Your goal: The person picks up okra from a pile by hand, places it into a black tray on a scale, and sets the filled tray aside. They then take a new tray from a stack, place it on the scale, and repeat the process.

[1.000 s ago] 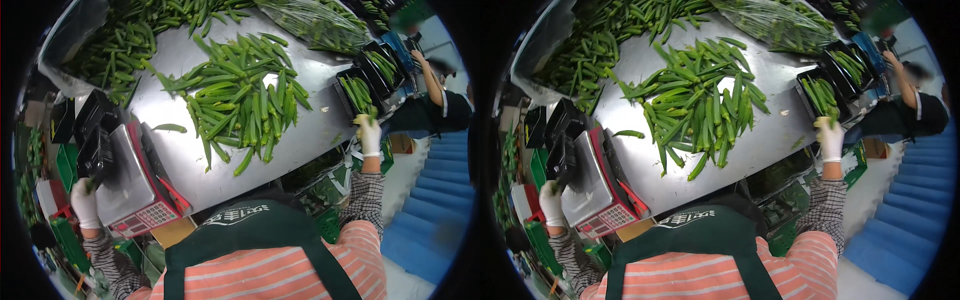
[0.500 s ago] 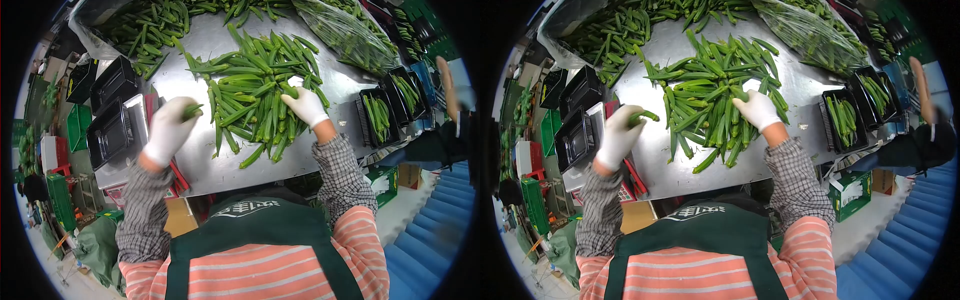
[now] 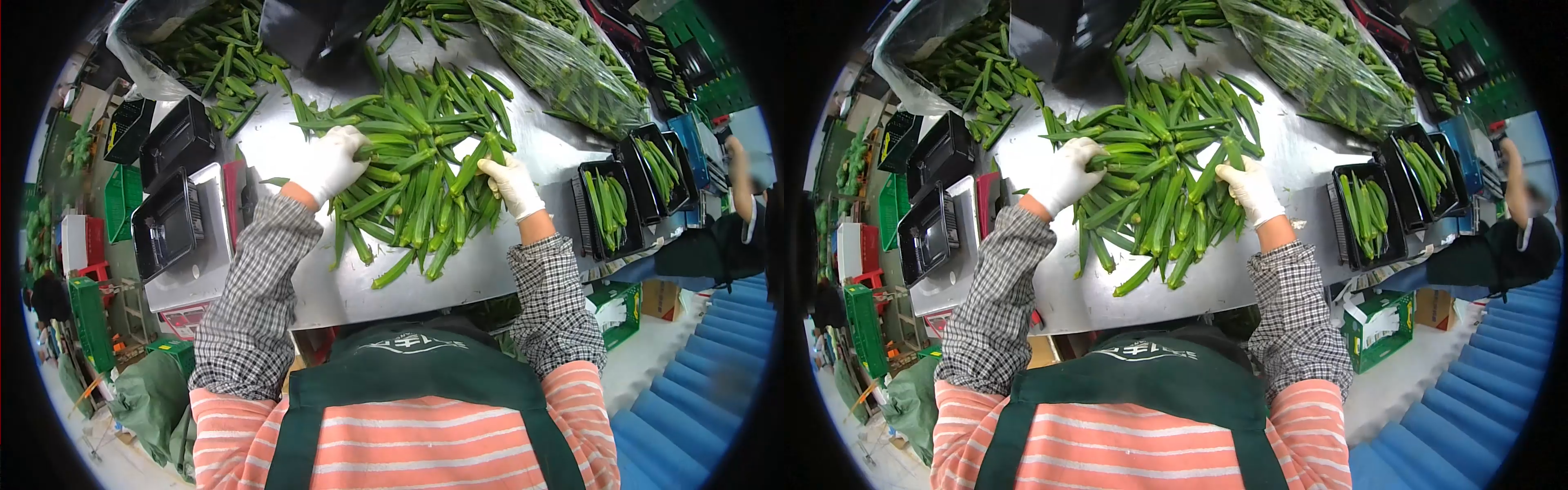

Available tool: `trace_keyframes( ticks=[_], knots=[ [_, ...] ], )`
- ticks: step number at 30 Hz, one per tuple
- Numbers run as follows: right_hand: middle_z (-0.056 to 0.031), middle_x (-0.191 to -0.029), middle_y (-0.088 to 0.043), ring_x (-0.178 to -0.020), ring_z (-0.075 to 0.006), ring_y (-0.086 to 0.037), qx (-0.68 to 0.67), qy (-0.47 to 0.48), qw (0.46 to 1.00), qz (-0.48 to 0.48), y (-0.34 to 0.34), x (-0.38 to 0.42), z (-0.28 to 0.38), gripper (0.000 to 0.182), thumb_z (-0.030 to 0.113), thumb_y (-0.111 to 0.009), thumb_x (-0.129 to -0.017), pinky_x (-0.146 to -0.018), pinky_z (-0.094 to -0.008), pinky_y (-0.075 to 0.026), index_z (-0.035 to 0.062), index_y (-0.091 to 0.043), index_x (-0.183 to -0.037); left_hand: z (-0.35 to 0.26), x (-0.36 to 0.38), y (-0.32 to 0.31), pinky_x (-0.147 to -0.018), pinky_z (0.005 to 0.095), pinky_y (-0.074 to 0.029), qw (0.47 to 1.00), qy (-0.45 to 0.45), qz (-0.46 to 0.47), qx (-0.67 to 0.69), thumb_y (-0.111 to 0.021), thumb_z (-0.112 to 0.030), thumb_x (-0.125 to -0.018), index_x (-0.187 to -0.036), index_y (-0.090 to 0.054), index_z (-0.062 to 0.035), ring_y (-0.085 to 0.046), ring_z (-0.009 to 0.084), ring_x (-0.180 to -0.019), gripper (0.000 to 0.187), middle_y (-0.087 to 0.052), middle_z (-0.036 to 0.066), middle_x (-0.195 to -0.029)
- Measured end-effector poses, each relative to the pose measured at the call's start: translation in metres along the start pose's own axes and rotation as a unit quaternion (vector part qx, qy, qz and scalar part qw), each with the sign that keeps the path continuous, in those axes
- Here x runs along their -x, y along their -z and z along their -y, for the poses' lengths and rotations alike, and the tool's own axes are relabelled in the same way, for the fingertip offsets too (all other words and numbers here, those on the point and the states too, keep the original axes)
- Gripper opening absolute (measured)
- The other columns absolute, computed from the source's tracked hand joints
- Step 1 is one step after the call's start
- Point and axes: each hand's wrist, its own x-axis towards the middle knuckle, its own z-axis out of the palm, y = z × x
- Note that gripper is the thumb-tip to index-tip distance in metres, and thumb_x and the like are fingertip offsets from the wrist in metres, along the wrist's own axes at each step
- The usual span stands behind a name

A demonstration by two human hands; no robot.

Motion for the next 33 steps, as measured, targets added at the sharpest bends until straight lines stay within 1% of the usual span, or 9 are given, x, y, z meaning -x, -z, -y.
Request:
trace_keyframes(
  ticks=[10, 14, 15, 19, 22, 23, 24, 30, 33],
  knots=[
    [-0.0231, -0.097, -0.062, -0.093, -0.0356, -0.059, 0.353, 0.072, 0.929, -0.081, -0.043, -0.029, -0.006, 0.053, 0.04, -0.066, -0.071, -0.083, -0.0397, -0.046, 0.0013, -0.058, -0.106, -0.012, 0.051, 0.051, -0.071, 0.0268, -0.049, 0.865, 0.282, -0.118, 0.397, -0.066, -0.019, -0.08, -0.107, -0.057, 0.0017, -0.06, 0.0148, -0.075, 0.035, -0.063, 0.005, -0.086],
    [-0.0189, -0.11, -0.056, -0.097, -0.0328, -0.056, 0.393, 0.228, 0.885, -0.103, -0.048, -0.019, 0.035, 0.058, 0.039, -0.07, -0.071, -0.086, -0.0397, -0.044, -0.0012, -0.056, -0.11, 0.011, 0.076, 0.015, -0.1, 0.0407, -0.036, 0.965, 0.248, 0.011, 0.09, -0.075, -0.04, -0.068, -0.125, -0.046, 0.0027, -0.044, 0.0342, -0.119, 0.077, -0.044, 0.024, -0.129],
    [-0.0183, -0.108, -0.056, -0.098, -0.0293, -0.056, 0.242, 0.257, 0.931, -0.096, -0.051, -0.029, 0.046, 0.054, 0.033, -0.07, -0.075, -0.087, -0.0371, -0.044, -0.0027, -0.054, -0.113, 0.02, 0.074, 0.018, -0.105, 0.0404, -0.028, 0.92, 0.282, -0.058, 0.267, -0.079, -0.043, -0.063, -0.129, -0.041, 0.0036, -0.029, 0.0345, -0.129, 0.09, -0.03, 0.023, -0.14],
    [-0.0188, -0.112, -0.056, -0.103, -0.0268, -0.054, 0.184, 0.42, 0.885, -0.078, -0.067, -0.063, 0.165, 0.051, 0.03, -0.067, -0.079, -0.09, -0.0347, -0.042, -0.0039, -0.053, -0.115, 0.048, 0.014, 0.098, -0.073, 0.0233, -0.046, 0.723, 0.273, -0.338, 0.537, -0.055, -0.042, -0.089, -0.119, -0.05, 0.0044, -0.055, 0.0109, -0.082, 0.056, -0.059, 0.005, -0.099],
    [-0.0188, -0.113, -0.056, -0.104, -0.0255, -0.054, 0.095, 0.442, 0.892, -0.018, -0.096, -0.072, 0.236, 0.049, 0.032, -0.064, -0.083, -0.09, -0.0336, -0.042, -0.0043, -0.053, -0.115, 0.113, -0.012, 0.098, -0.049, 0.0195, -0.036, 0.646, 0.327, -0.363, 0.587, -0.054, -0.046, -0.089, -0.113, -0.056, -0.0011, -0.04, 0.004, -0.056, 0.051, -0.058, -0.001, -0.083],
    [-0.0194, -0.112, -0.056, -0.103, -0.026, -0.055, 0.098, 0.445, 0.89, -0.022, -0.104, -0.08, 0.247, 0.051, 0.034, -0.064, -0.083, -0.09, -0.0338, -0.042, -0.0048, -0.053, -0.114, 0.111, -0.014, 0.099, -0.108, 0.0481, -0.014, 0.682, 0.329, -0.308, 0.576, -0.049, -0.067, -0.08, -0.138, -0.027, 0.0025, -0.02, 0.032, -0.135, 0.093, -0.021, 0.021, -0.145],
    [-0.02, -0.112, -0.056, -0.103, -0.0265, -0.055, 0.104, 0.447, 0.888, -0.026, -0.112, -0.09, 0.255, 0.052, 0.036, -0.063, -0.083, -0.09, -0.034, -0.042, -0.0054, -0.054, -0.114, 0.128, -0.021, 0.087, -0.089, 0.0362, -0.039, 0.678, 0.365, -0.347, 0.535, -0.051, -0.063, -0.082, -0.132, -0.04, -0.0014, -0.049, 0.0248, -0.108, 0.08, -0.047, 0.016, -0.126],
    [-0.019, -0.104, -0.06, -0.099, -0.0329, -0.055, 0.235, 0.719, 0.632, -0.17, -0.171, -0.091, 0.316, 0.052, 0.041, -0.065, -0.078, -0.089, -0.0395, -0.041, -0.0003, -0.058, -0.108, 0.153, -0.042, 0.056, -0.107, 0.0449, -0.021, 0.646, 0.401, -0.238, 0.604, -0.046, -0.068, -0.08, -0.136, -0.029, 0.0052, -0.026, 0.0323, -0.133, 0.094, -0.03, 0.022, -0.142],
    [-0.0124, -0.067, -0.062, -0.069, -0.0318, -0.061, 0.367, 0.655, 0.654, -0.096, -0.18, -0.089, 0.321, 0.039, 0.044, -0.06, -0.081, -0.069, -0.0416, -0.047, 0.0056, -0.065, -0.077, 0.164, -0.057, 0.047, -0.102, 0.0427, -0.031, 0.629, 0.429, -0.23, 0.607, -0.046, -0.064, -0.083, -0.134, -0.035, 0.0, -0.038, 0.0318, -0.124, 0.082, -0.038, 0.02, -0.137]
  ],
)
